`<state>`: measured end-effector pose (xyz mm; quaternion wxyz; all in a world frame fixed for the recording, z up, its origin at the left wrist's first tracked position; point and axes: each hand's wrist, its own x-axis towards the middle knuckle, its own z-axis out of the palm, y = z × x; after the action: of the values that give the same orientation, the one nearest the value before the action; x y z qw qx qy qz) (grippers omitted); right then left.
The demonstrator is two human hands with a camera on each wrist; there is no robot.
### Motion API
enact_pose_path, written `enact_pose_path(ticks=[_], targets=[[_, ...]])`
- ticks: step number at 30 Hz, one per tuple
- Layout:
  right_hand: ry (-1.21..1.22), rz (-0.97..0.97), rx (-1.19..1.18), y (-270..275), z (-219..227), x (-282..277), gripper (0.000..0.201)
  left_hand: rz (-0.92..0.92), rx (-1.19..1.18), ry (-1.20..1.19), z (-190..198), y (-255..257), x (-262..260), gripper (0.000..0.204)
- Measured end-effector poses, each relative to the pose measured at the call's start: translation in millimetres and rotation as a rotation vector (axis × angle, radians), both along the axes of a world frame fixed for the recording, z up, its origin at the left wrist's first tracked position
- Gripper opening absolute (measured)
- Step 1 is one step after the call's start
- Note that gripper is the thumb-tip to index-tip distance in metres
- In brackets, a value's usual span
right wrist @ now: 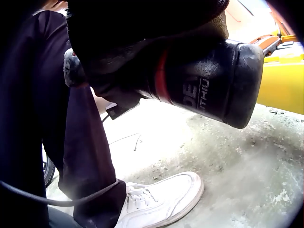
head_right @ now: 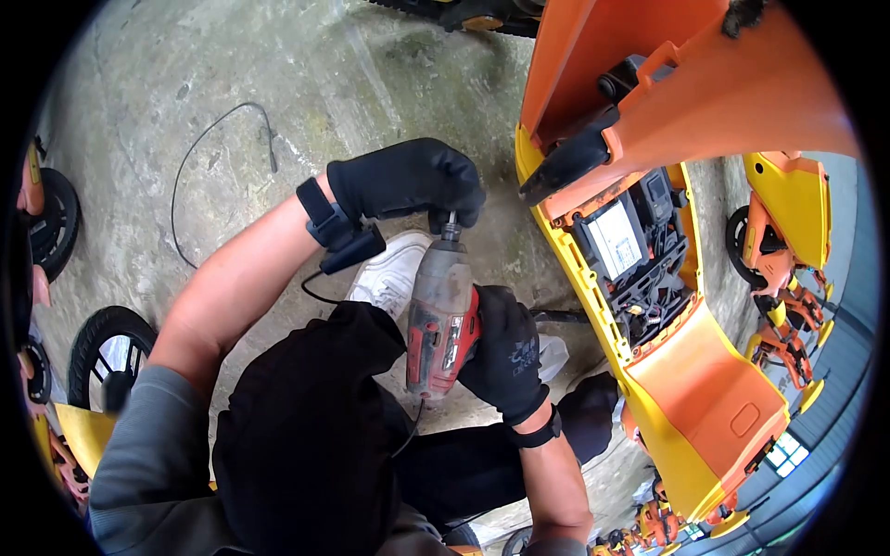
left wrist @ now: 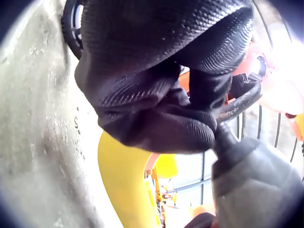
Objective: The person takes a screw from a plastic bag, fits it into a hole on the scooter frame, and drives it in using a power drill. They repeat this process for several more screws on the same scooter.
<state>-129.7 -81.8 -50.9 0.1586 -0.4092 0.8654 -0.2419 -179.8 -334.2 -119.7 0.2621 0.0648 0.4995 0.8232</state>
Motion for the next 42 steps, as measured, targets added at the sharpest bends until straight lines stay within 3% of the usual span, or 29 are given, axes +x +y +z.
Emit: enact_pose_path(ticks=[1, 3, 6, 22, 36, 42], targets=[[0.017, -0.003, 0.003, -1.0, 1.1, -1.0, 0.057, -0.003, -0.001, 0.001, -7.3, 5.3, 2.3, 0.019], [0.037, 0.0, 0.002, -0.9, 2.2, -2.3, 0.058, 0.23, 0.305, -0.151, -16.7, 15.8, 6.1, 0.02], [0.053, 0.013, 0.002, -0.2, 1.5, -4.5, 0.059, 0.247, 0.379, -0.177, -21.1, 19.6, 10.9, 0.022], [0.049, -0.036, 0.016, 0.5, -5.5, 0.6, 0.067, 0.201, 0.316, -0.147, -16.8, 21.9, 14.2, 0.028], [0.158, -0.061, 0.073, -1.1, -16.4, 5.3, 0.073, 0.307, 0.495, -0.191, -19.7, 29.8, 17.9, 0.029], [0.177, -0.073, 0.084, -0.8, -16.4, 6.0, 0.073, 0.287, 0.439, -0.143, -21.4, 29.8, 18.0, 0.03]])
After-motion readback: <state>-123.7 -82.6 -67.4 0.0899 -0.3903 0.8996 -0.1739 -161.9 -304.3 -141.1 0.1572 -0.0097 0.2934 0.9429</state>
